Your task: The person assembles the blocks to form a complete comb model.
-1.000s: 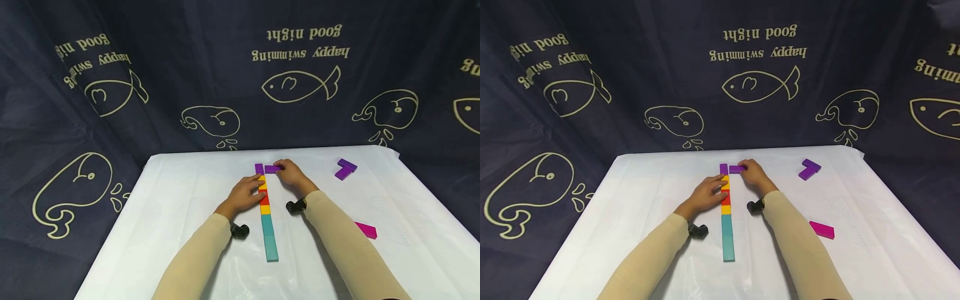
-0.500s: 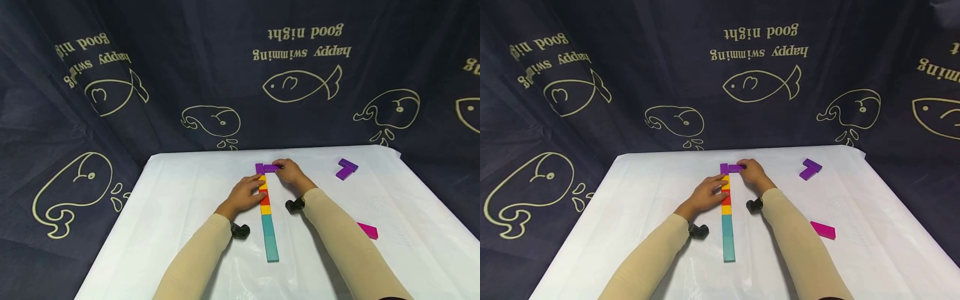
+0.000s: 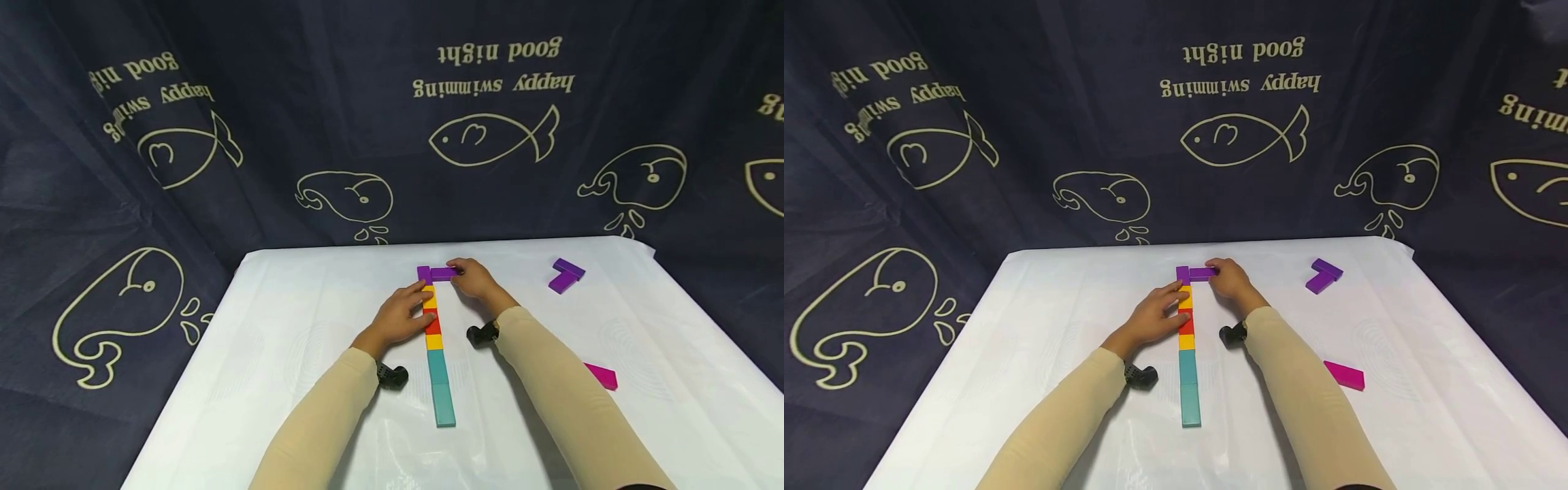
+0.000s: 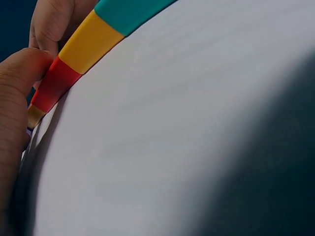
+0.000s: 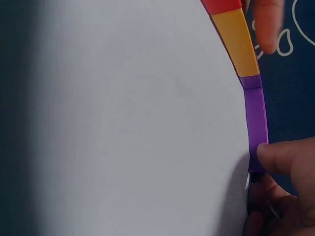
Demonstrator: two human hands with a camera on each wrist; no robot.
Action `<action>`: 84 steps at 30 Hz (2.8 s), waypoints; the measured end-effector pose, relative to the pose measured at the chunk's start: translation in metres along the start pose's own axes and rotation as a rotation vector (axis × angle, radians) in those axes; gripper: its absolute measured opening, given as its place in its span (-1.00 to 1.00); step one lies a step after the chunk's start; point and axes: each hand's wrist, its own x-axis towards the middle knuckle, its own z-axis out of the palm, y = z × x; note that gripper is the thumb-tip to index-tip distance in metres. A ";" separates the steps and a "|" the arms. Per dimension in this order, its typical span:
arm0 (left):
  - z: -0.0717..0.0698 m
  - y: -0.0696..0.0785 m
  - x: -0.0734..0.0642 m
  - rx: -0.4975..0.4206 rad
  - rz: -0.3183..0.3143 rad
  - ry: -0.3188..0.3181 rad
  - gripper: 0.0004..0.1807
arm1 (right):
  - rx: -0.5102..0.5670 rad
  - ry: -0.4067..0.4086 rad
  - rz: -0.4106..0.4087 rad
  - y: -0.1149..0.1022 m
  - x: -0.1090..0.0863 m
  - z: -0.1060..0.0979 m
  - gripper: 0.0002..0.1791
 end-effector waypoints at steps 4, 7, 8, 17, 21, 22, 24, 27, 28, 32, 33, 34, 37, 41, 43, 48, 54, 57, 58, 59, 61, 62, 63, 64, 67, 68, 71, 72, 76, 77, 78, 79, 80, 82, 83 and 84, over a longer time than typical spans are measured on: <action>-0.001 0.003 0.001 -0.001 -0.030 -0.007 -0.29 | 0.016 0.004 0.013 0.001 0.000 -0.001 -0.53; 0.000 0.005 0.002 0.025 -0.036 -0.016 -0.29 | 0.014 0.006 0.022 0.003 0.001 0.000 -0.53; 0.000 0.005 0.002 0.033 -0.036 -0.018 -0.30 | 0.013 0.005 0.023 0.004 0.001 0.000 -0.53; -0.003 0.004 0.005 0.057 -0.028 -0.064 -0.32 | 0.041 -0.001 0.032 0.003 0.002 0.001 -0.55; -0.008 0.002 0.008 0.070 -0.014 -0.092 -0.34 | 0.052 -0.005 0.044 0.002 0.002 0.001 -0.57; -0.009 0.001 0.008 0.067 -0.007 -0.094 -0.35 | 0.052 -0.005 0.048 0.002 0.002 0.000 -0.57; -0.010 0.000 0.009 0.065 0.006 -0.096 -0.36 | 0.051 -0.006 0.049 0.002 0.002 0.000 -0.57; -0.009 -0.004 0.009 0.054 0.021 -0.080 -0.37 | 0.045 -0.002 0.042 0.002 0.002 -0.001 -0.58; -0.008 -0.005 0.009 0.049 0.026 -0.070 -0.37 | 0.044 -0.003 0.039 0.002 0.002 -0.002 -0.58; -0.006 -0.007 0.008 0.031 0.044 -0.030 -0.38 | 0.048 -0.006 0.039 0.002 0.002 -0.003 -0.58; -0.006 -0.007 0.007 0.029 0.048 -0.024 -0.38 | 0.052 -0.007 0.043 0.002 0.002 -0.003 -0.58; -0.005 -0.006 0.007 0.021 0.051 -0.015 -0.38 | 0.053 -0.009 0.046 0.002 0.002 -0.003 -0.58; -0.006 -0.005 0.006 0.019 0.048 -0.012 -0.38 | 0.053 -0.010 0.046 0.004 0.002 -0.003 -0.58; -0.005 -0.004 0.005 0.029 0.042 -0.013 -0.38 | 0.045 -0.002 0.036 0.006 0.001 -0.002 -0.58; -0.004 -0.004 0.004 0.032 0.039 -0.012 -0.38 | 0.042 0.003 0.031 0.007 0.002 -0.002 -0.59; -0.003 -0.005 0.004 0.029 0.035 -0.008 -0.36 | 0.040 0.010 0.020 0.007 0.002 -0.001 -0.60; -0.004 -0.005 0.006 0.022 0.013 -0.057 -0.30 | 0.038 0.015 0.019 0.005 0.000 -0.001 -0.59; -0.009 -0.004 0.008 0.020 0.008 -0.094 -0.28 | 0.047 0.016 0.026 0.004 -0.001 -0.001 -0.59; -0.011 -0.002 0.008 0.017 0.001 -0.112 -0.28 | 0.048 0.017 0.029 0.004 0.000 -0.001 -0.59; -0.014 -0.001 0.009 0.016 -0.004 -0.126 -0.28 | 0.049 0.017 0.030 0.004 0.000 0.000 -0.59; -0.019 0.001 0.011 0.016 -0.017 -0.158 -0.27 | 0.049 0.018 0.031 0.004 0.001 0.001 -0.59; -0.020 0.001 0.011 0.017 -0.019 -0.171 -0.27 | 0.052 0.020 0.033 0.003 0.001 0.001 -0.59; -0.022 0.002 0.013 0.016 -0.022 -0.183 -0.27 | 0.050 0.021 0.033 0.003 0.001 0.001 -0.59; -0.022 0.002 0.014 0.020 -0.020 -0.190 -0.27 | 0.052 0.019 0.036 0.003 0.001 0.001 -0.59; -0.022 0.002 0.016 0.028 0.013 -0.203 -0.27 | 0.058 0.014 0.043 0.002 -0.001 0.000 -0.59; -0.022 0.001 0.017 0.030 0.025 -0.205 -0.28 | 0.057 0.015 0.042 0.002 -0.002 0.000 -0.59; -0.021 -0.001 0.018 0.036 0.044 -0.209 -0.29 | 0.050 0.019 0.039 0.003 -0.002 -0.001 -0.60; -0.021 -0.002 0.019 0.041 0.046 -0.211 -0.29 | 0.049 0.021 0.037 0.003 -0.002 -0.002 -0.60; -0.020 -0.004 0.018 0.019 0.038 -0.203 -0.30 | 0.065 0.023 0.038 0.003 -0.003 -0.002 -0.61; -0.019 -0.004 0.018 0.012 0.034 -0.198 -0.30 | 0.070 0.022 0.037 0.003 -0.003 -0.002 -0.61; -0.019 -0.004 0.018 0.002 0.036 -0.191 -0.30 | 0.079 0.020 0.038 0.003 -0.003 -0.002 -0.61; -0.018 -0.005 0.017 -0.007 0.041 -0.180 -0.31 | 0.086 0.020 0.041 0.003 -0.004 -0.002 -0.62; -0.018 -0.005 0.017 -0.010 0.045 -0.169 -0.31 | 0.092 0.020 0.044 0.002 -0.004 -0.003 -0.62; -0.016 -0.006 0.016 -0.015 0.056 -0.135 -0.32 | 0.100 0.019 0.043 0.002 -0.005 -0.003 -0.61; -0.015 -0.006 0.016 -0.018 0.063 -0.115 -0.32 | 0.109 0.015 0.047 0.002 -0.005 -0.004 -0.60; -0.014 -0.007 0.015 -0.019 0.068 -0.096 -0.33 | 0.121 0.008 0.052 0.001 -0.006 -0.005 -0.59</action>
